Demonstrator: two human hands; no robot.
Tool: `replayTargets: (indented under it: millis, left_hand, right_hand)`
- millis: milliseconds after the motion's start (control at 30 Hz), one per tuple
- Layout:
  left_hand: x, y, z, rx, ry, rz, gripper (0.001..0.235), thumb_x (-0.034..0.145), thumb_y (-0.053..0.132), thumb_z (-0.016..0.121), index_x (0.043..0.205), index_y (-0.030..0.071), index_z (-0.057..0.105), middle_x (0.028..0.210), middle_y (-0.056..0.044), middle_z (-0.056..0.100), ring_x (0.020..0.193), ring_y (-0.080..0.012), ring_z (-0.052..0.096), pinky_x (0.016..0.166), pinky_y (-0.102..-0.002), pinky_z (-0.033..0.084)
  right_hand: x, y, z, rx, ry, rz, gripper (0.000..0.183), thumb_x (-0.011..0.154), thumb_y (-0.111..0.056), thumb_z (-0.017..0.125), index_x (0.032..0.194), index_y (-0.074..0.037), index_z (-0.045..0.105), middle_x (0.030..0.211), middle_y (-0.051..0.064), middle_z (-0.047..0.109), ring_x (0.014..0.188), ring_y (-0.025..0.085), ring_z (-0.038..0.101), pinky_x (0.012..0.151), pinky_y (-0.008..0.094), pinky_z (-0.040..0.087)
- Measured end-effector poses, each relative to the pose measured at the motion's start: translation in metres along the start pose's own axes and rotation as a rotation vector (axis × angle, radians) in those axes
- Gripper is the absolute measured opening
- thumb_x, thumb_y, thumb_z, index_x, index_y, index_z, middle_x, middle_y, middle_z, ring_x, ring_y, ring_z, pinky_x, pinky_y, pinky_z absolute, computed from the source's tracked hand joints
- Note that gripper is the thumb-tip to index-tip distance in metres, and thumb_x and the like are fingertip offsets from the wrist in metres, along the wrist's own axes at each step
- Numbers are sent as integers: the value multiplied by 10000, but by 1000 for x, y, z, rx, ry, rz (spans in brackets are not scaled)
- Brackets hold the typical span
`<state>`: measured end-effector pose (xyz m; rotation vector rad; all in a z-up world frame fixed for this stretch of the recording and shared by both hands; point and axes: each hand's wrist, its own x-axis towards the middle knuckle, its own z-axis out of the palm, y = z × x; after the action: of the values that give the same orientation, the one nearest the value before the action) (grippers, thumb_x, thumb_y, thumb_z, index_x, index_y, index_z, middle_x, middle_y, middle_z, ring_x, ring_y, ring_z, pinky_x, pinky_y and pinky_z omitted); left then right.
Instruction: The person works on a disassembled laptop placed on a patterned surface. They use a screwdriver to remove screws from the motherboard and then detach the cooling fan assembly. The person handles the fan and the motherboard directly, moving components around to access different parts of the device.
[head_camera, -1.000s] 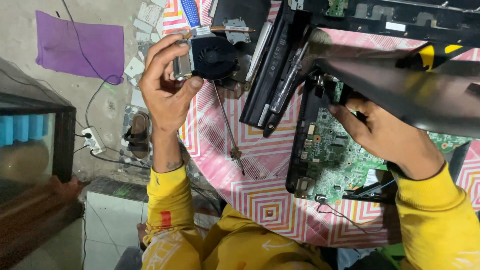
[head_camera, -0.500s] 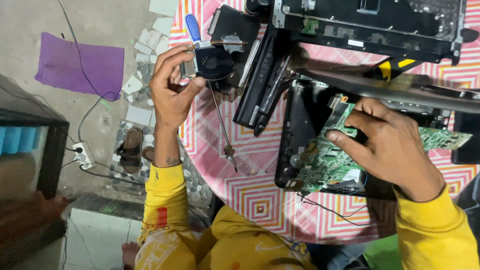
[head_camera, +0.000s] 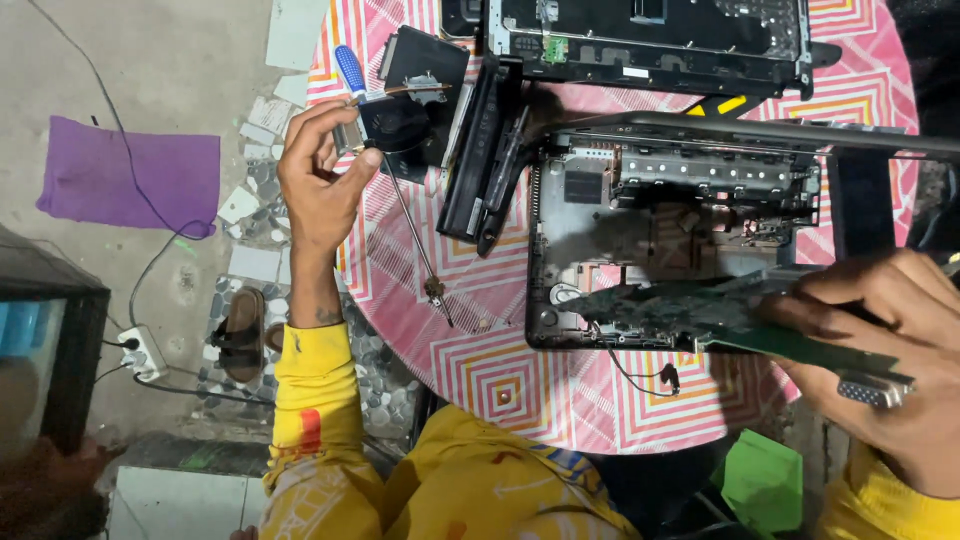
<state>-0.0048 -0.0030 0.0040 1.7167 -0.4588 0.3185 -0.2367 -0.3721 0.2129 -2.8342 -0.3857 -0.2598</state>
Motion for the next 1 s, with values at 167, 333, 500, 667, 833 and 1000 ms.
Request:
replayTargets:
  millis: [167, 333, 500, 667, 833, 1000]
  left_hand:
    - [-1, -1, 0, 13, 5, 2, 348, 979, 304, 737, 1229, 79, 649, 1277, -71, 584, 843, -94, 419, 705, -240, 348]
    - [-1, -4, 0, -3, -14, 14, 336, 976, 252, 749, 1233, 64, 644, 1281, -85, 581, 814, -83, 434, 673, -216, 338]
    - [-1, -2, 1, -4, -9, 2, 361, 971, 303, 749, 1225, 70, 644, 1291, -92, 579, 1057, -144, 572, 757, -250, 417]
    - [0, -2, 2, 5, -10, -10, 353, 973, 281, 751, 1230, 65, 643, 1285, -83, 574, 933, -112, 490, 703, -234, 370]
    - [0, -6, 1, 12, -16, 18, 358, 979, 281, 742, 1229, 46, 639, 1286, -115, 569, 1093, -180, 571, 787, -266, 438]
    - [0, -5, 0, 23, -22, 18, 359, 984, 299, 742, 1232, 57, 647, 1288, -95, 570, 892, -106, 495, 693, -239, 372]
  right_hand:
    - [-17, 5, 46, -99, 280, -196, 242, 1008, -125, 592, 986, -19, 808, 832, 136, 624, 704, 312, 535, 667, 425, 402]
    - [-27, 3, 67, -172, 371, -263, 118, 992, 34, 719, 936, 3, 819, 816, 145, 660, 684, 317, 576, 623, 402, 422]
    - [-29, -2, 60, -179, 305, -260, 174, 1011, 8, 618, 1032, 27, 789, 831, 166, 628, 698, 325, 597, 622, 434, 434]
    - [-31, 1, 61, -170, 313, -270, 139, 991, 39, 661, 1030, 25, 794, 868, 154, 618, 708, 316, 601, 646, 421, 456]
    - [-26, -1, 44, -137, 307, -329, 155, 981, 67, 635, 997, 57, 789, 868, 178, 613, 703, 345, 608, 641, 435, 476]
    - [-38, 18, 21, -34, 234, -396, 316, 901, -64, 690, 1021, 228, 678, 714, 246, 555, 559, 377, 569, 565, 454, 460]
